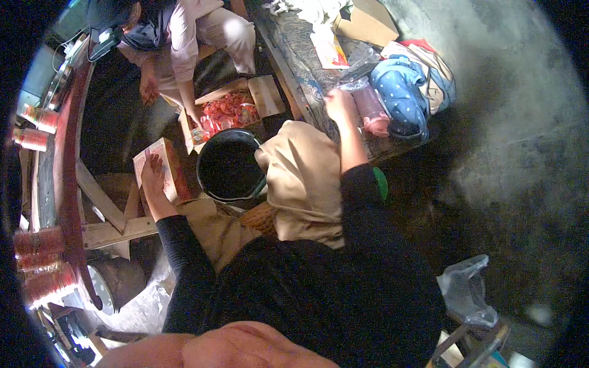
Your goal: The person picks up a green plate, places it to the side, and then proceeds to open several cardboard boxes and a bucket to sort through packaged food items.
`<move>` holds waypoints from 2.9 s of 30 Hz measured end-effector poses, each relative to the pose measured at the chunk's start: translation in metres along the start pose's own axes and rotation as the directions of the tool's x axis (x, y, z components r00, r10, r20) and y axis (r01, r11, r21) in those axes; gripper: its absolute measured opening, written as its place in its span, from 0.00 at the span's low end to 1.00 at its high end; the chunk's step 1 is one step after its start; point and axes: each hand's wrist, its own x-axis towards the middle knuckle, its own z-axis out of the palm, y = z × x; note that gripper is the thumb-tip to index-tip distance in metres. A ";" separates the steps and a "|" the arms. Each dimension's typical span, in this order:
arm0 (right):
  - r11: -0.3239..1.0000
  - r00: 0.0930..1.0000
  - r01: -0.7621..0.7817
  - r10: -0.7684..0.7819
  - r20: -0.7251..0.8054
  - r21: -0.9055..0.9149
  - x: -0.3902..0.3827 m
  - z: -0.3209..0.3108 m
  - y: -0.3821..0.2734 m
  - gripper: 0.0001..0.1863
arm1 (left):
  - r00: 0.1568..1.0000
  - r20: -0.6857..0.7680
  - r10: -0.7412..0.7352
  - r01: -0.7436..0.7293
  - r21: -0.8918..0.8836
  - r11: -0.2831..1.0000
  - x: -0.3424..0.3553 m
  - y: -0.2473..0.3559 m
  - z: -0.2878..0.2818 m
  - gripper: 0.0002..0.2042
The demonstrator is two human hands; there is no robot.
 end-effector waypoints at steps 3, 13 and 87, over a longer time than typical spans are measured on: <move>0.924 0.995 -0.098 0.097 -0.020 -0.371 -0.030 -0.002 0.006 0.09 | 1.000 0.014 0.001 -0.001 0.019 1.000 0.008 -0.001 -0.018 0.24; 0.725 0.877 -0.365 0.478 0.045 -0.585 -0.029 0.008 0.020 0.12 | 1.000 -0.008 0.000 0.002 0.222 0.975 0.008 -0.014 0.010 0.21; 0.706 0.854 -0.254 -0.157 0.496 0.661 0.032 0.048 -0.187 0.16 | 0.794 0.458 0.400 -0.589 0.417 0.692 -0.025 -0.003 0.149 0.25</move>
